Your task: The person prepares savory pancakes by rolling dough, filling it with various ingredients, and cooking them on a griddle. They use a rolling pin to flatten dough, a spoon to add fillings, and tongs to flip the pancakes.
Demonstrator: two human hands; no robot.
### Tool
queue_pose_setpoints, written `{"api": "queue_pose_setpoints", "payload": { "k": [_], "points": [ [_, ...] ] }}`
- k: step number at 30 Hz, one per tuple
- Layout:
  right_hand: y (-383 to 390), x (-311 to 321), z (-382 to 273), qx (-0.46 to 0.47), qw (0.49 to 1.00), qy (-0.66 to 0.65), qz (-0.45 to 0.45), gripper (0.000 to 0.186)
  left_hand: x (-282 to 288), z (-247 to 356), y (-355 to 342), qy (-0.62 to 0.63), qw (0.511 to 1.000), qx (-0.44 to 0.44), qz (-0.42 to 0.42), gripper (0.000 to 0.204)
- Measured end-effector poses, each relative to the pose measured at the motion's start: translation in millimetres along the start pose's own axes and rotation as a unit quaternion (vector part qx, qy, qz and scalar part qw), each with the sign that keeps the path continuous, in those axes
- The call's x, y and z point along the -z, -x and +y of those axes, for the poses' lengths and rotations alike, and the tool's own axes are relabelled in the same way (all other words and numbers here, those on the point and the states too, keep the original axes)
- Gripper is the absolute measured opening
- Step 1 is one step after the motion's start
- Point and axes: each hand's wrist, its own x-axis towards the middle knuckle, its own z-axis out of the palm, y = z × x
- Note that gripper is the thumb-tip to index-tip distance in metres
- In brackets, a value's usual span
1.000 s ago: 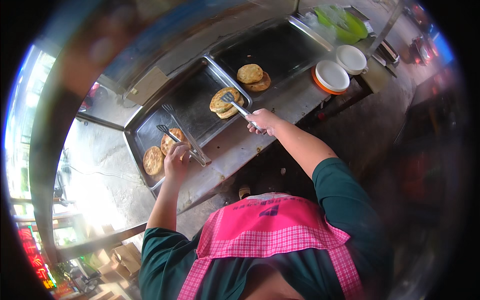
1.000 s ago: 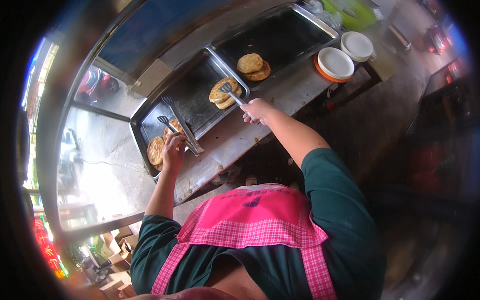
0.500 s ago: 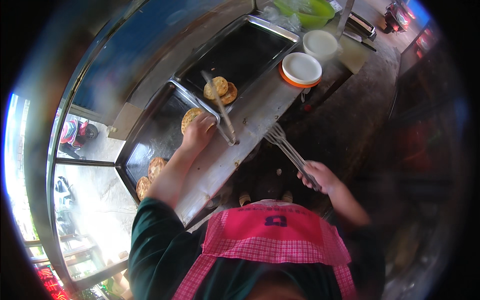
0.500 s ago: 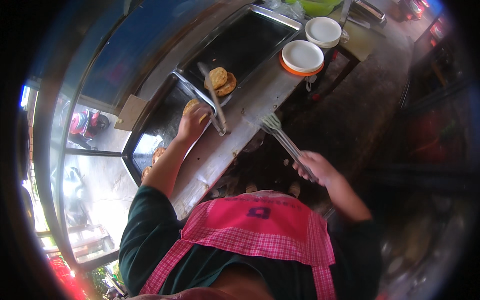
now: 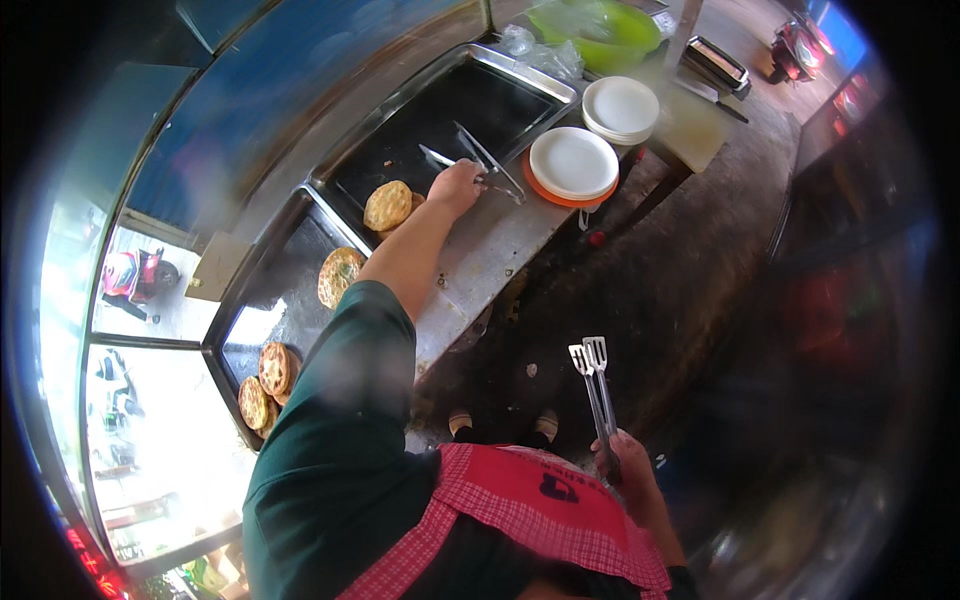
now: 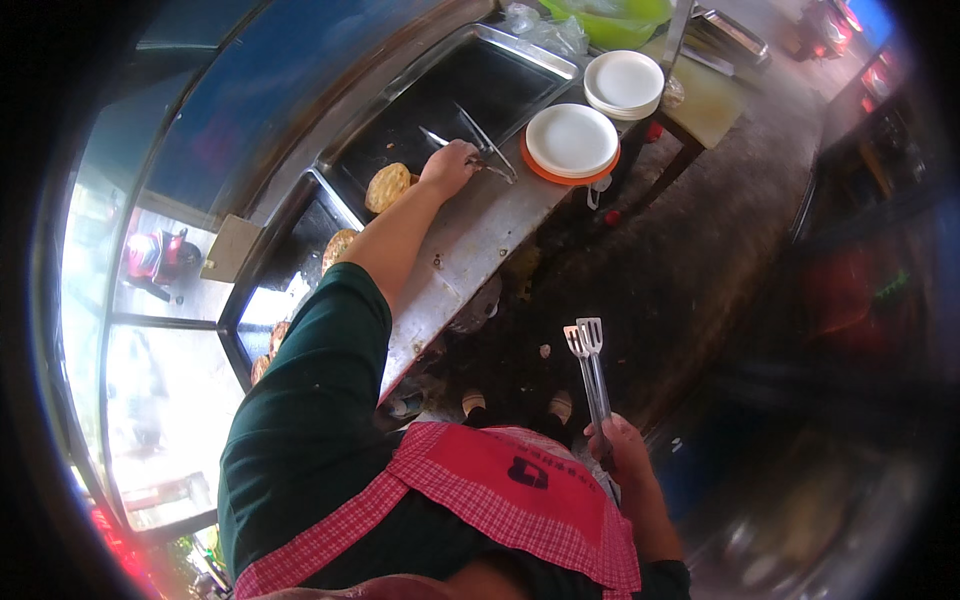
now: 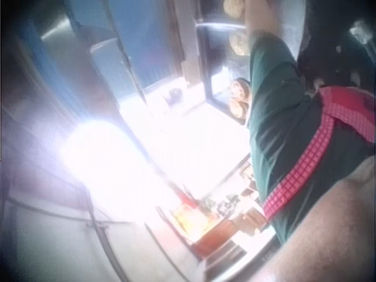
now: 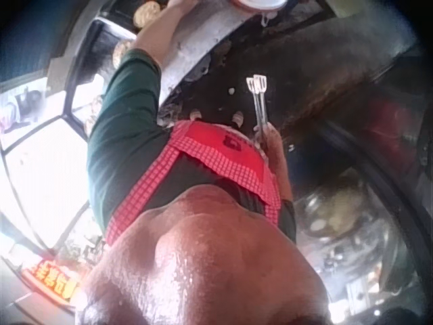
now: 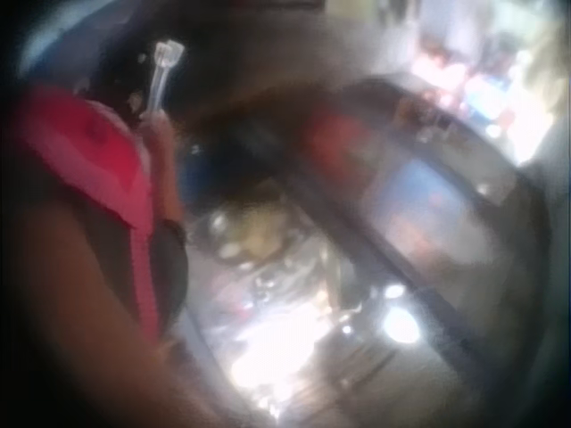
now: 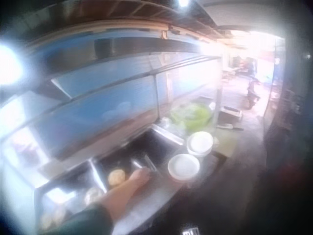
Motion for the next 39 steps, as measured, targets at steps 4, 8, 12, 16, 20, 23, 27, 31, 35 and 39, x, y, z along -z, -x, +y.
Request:
{"api": "queue_pose_setpoints", "payload": {
  "k": [4, 8, 12, 16, 20, 23, 27, 31, 35, 39],
  "points": [
    [-6, 0, -5, -0.025, 0.999, 0.006, -0.019, 0.03, -3, 12, 22, 0.049, 0.997, -0.003, 0.054, 0.044],
    [-16, -2, -13, -0.021, 0.996, 0.078, -0.033, 0.029, -6, 25, 98, 0.033, 0.984, -0.089, 0.152, 0.044],
    [-26, -13, -19, -0.006, 0.997, 0.068, -0.034, 0.025, 2, 29, 223, 0.02, 0.99, -0.111, 0.083, 0.034],
    [-28, -36, -15, 0.044, 0.998, 0.038, -0.026, 0.019, 35, -11, 314, -0.055, 0.989, 0.038, 0.132, 0.05],
    [-11, -67, 13, 0.063, 0.998, 0.021, 0.001, 0.019, 52, -65, 340, -0.155, 0.981, 0.075, 0.09, 0.058],
    [11, -94, 53, 0.061, 0.998, 0.007, 0.011, 0.021, 46, -92, 337, -0.163, 0.982, 0.04, 0.085, 0.057],
    [42, -132, 109, 0.005, 0.998, -0.02, 0.056, 0.03, 47, -105, 335, -0.139, 0.987, 0.005, 0.078, 0.054],
    [77, -157, 143, 0.042, 0.996, -0.027, 0.072, 0.026, 52, -104, 336, -0.126, 0.989, 0.005, 0.076, 0.054],
    [120, -166, 165, 0.069, 0.987, 0.043, 0.138, 0.026, 64, -92, 340, -0.146, 0.987, 0.018, 0.066, 0.057],
    [171, -147, 205, 0.064, 0.982, 0.019, 0.179, 0.027, 70, -52, 361, -0.062, 0.995, -0.037, 0.066, 0.057]
  ]
}}
